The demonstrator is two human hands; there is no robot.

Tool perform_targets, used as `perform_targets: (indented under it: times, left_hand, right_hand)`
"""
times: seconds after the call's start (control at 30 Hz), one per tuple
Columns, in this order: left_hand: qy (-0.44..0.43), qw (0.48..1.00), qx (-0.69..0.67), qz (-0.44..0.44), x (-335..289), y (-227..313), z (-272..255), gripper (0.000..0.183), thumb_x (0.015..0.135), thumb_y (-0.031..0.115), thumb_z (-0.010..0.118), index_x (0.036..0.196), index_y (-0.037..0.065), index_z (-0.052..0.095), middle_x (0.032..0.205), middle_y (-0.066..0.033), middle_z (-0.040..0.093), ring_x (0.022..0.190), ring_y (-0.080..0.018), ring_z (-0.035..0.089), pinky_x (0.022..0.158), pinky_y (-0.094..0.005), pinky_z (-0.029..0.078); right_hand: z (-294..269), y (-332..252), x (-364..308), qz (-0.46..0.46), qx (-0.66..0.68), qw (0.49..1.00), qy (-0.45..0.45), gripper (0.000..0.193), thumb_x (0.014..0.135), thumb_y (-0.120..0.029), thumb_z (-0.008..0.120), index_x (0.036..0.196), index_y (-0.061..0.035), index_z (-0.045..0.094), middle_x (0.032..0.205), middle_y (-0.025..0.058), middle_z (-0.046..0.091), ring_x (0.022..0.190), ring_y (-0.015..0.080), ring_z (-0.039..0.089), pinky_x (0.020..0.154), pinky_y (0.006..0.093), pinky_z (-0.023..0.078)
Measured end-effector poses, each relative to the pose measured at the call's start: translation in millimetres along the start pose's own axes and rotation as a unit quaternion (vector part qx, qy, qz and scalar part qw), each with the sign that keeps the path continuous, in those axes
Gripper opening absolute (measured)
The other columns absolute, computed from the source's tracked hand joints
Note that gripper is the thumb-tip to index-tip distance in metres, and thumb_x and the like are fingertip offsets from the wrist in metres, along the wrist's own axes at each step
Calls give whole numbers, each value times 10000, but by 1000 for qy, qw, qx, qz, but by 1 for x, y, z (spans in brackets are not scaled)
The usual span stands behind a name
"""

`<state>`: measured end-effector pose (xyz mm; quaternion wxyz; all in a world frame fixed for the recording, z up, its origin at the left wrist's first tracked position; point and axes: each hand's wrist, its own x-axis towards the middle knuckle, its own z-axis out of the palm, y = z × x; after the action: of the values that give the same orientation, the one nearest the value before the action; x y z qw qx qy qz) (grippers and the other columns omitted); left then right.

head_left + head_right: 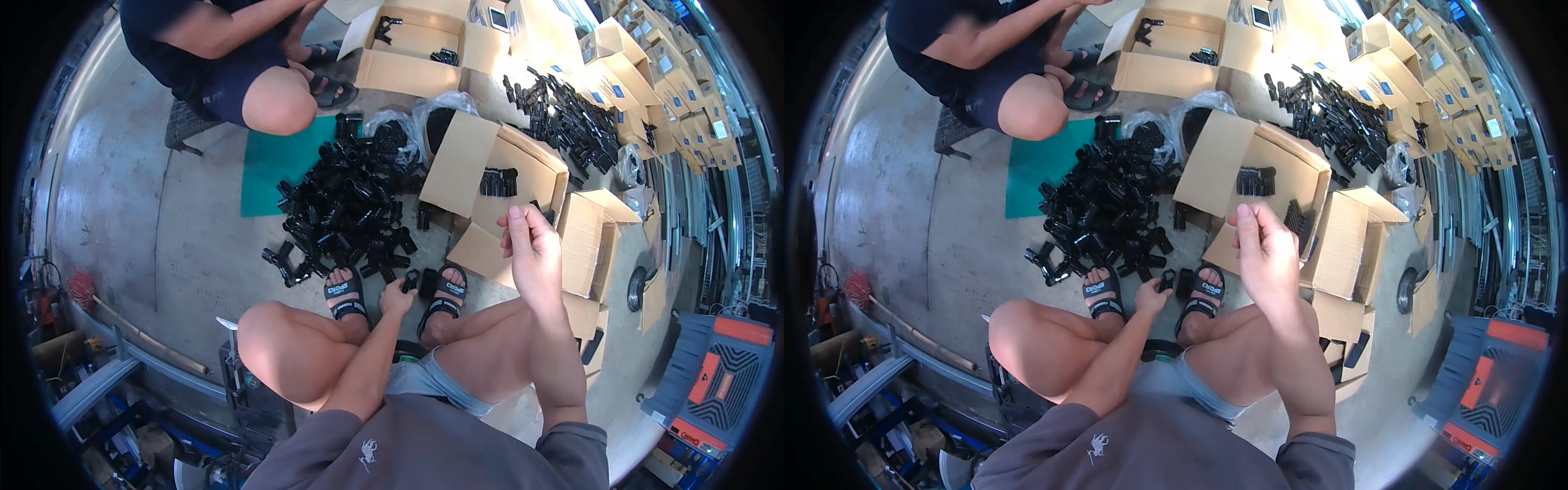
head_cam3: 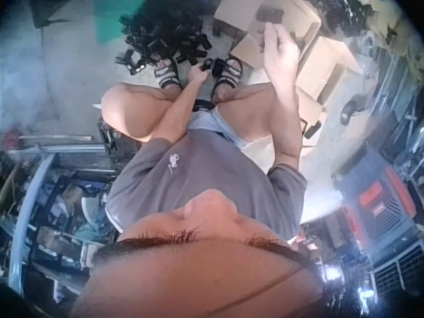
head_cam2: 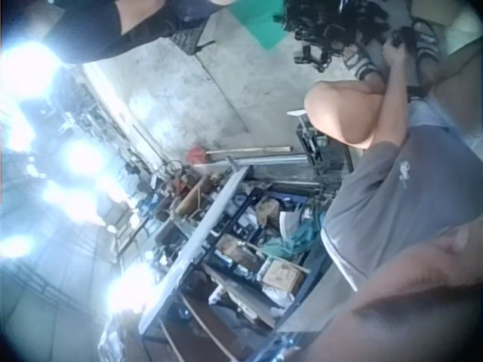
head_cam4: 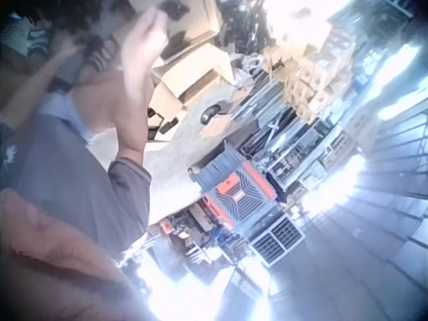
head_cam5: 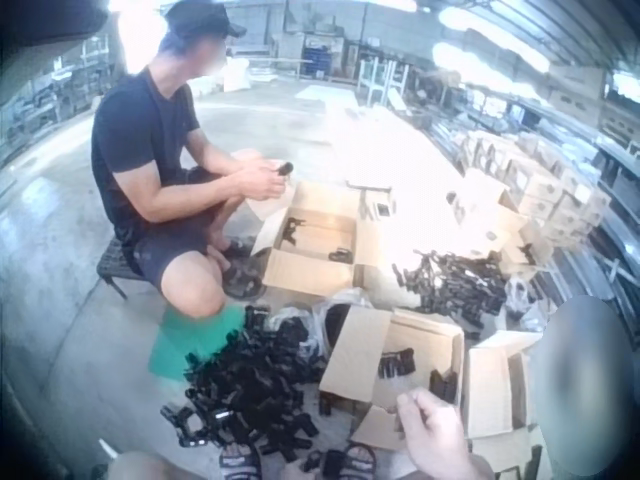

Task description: The person picks up black plastic components one by one, turns them over in their hands, and places them into cardboard boxes on the floor.

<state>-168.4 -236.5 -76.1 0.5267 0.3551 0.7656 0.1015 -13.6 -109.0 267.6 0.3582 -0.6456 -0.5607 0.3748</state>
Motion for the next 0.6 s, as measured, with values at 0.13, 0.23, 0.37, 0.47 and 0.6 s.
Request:
perform_targets:
  times: [0.13, 0.23, 0.37, 0.47, 0.6]
  left_hand:
    - [12, 996, 55, 76, -6, 38, -10, 614, 770, 273, 791, 1334, 170, 571, 1237, -165, 638, 1157, -349, 609, 955, -449, 502]
    - [-6, 984, 123, 125, -7, 57, -8, 648, 762, 264, 802, 1351, 204, 538, 1263, -182, 571, 1160, -386, 581, 935, -468, 508]
    - [-44, 950, 247, 184, -2, 60, 17, 594, 778, 235, 782, 1328, 235, 556, 1281, -157, 492, 1186, -408, 530, 927, -503, 509]
    - [-87, 922, 301, 229, 5, 45, 43, 500, 780, 209, 768, 1257, 235, 619, 1287, -153, 486, 1208, -407, 513, 923, -507, 513]
    - [-159, 908, 325, 211, -13, 32, 54, 416, 766, 180, 770, 1170, 226, 683, 1291, -146, 484, 1223, -395, 518, 933, -481, 521]
  right_hand:
    - [-8, 15, 14, 16, -57, 997, -51, 254, 998, -235, 579, 908, -9, 654, 632, 53, 599, 588, 87, 548, 570, 268, 448]
    - [-2, 23, 48, 0, -171, 978, -121, 241, 972, -241, 596, 943, -12, 664, 722, 141, 665, 642, 203, 648, 626, 333, 498]
    - [4, 83, 104, 5, -403, 896, -187, 281, 972, -280, 527, 1016, -43, 672, 909, 202, 701, 907, 387, 675, 794, 492, 523]
    - [-5, 146, 149, 0, -508, 851, -133, 275, 967, -269, 517, 1031, -54, 675, 954, 197, 707, 929, 384, 676, 831, 488, 526]
    - [-45, 230, 188, 84, -526, 841, -93, 289, 923, -287, 577, 1040, -49, 692, 958, 207, 710, 950, 378, 681, 863, 475, 529]
